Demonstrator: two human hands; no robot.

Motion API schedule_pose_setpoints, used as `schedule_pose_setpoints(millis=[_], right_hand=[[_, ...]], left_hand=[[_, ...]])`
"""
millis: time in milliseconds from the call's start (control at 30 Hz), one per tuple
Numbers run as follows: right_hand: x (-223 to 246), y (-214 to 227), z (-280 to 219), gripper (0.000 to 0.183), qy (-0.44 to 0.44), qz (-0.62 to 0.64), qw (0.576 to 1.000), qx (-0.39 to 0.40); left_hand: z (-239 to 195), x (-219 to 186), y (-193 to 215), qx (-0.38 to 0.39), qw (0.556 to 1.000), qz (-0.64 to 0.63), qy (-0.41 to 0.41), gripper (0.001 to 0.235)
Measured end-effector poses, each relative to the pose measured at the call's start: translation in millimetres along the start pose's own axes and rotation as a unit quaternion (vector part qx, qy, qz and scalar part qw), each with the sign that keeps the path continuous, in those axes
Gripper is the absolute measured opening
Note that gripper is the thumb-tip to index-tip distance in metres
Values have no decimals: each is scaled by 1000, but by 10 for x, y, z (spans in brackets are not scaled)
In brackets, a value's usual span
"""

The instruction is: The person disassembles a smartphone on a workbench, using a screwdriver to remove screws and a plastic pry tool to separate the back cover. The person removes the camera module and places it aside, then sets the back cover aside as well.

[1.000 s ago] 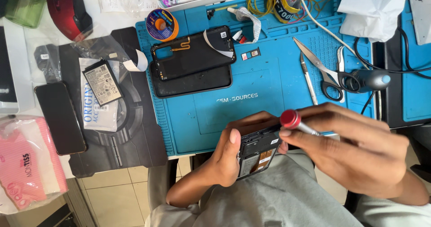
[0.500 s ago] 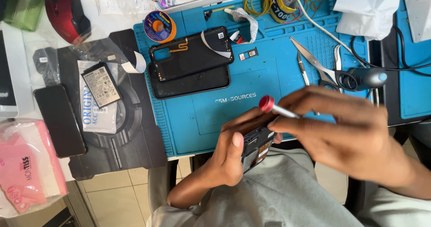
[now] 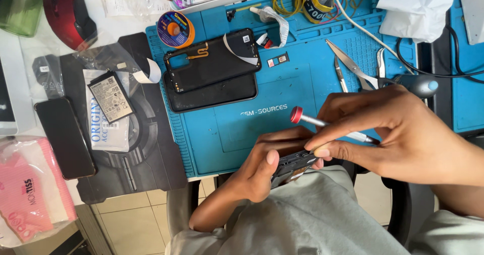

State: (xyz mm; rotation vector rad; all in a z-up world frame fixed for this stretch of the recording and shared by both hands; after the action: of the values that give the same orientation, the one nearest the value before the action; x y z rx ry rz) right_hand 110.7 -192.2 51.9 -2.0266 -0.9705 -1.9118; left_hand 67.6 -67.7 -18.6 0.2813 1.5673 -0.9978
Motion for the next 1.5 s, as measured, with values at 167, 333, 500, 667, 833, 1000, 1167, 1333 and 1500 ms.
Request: schedule_pose_setpoints(millis=[167, 333, 500, 667, 833, 1000, 1167, 1333, 1500], right_hand=[[-156, -81, 34, 20, -50, 21, 994, 94], [-161, -75, -6, 21, -62, 23, 993, 101], [-165, 169, -57, 16, -55, -47, 997, -31], [-279, 357, -306, 17, -68, -16, 960, -270], [-489, 229, -536, 18, -90, 55, 910, -401], [-715, -16, -415, 23, -120, -126, 937, -304], [-900, -276, -251, 27, -141, -244, 938, -204], [-756, -330, -223, 26, -79, -312, 917, -238], [-646, -317, -264, 33, -78, -354, 891, -274]], left_hand=[[19, 4, 45, 0, 993, 111, -40, 90], [-8, 20, 84, 11, 997, 72, -17, 95], [-107, 401, 28, -52, 936, -334, 95, 101], [-58, 789, 77, -112, 859, -489, 102, 109], [-63, 854, 187, -115, 861, -488, 87, 109], [-83, 731, 304, -127, 880, -456, 43, 109], [-185, 488, 546, -167, 892, -417, -46, 103], [-316, 337, 664, -175, 896, -399, -85, 106], [-371, 282, 569, -154, 913, -365, -100, 105]])
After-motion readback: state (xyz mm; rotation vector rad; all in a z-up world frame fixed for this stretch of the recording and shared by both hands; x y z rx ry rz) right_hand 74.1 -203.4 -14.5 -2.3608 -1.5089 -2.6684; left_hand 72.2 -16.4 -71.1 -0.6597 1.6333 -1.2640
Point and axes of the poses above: each hand's wrist, its own z-axis towards the middle knuckle, its own y-axis out of the back of the hand, x = y × z, the point moved 9 cm from there along z, towards the middle knuckle, and after that the axes turned 8 degrees about -z, right-handed, at the moved point
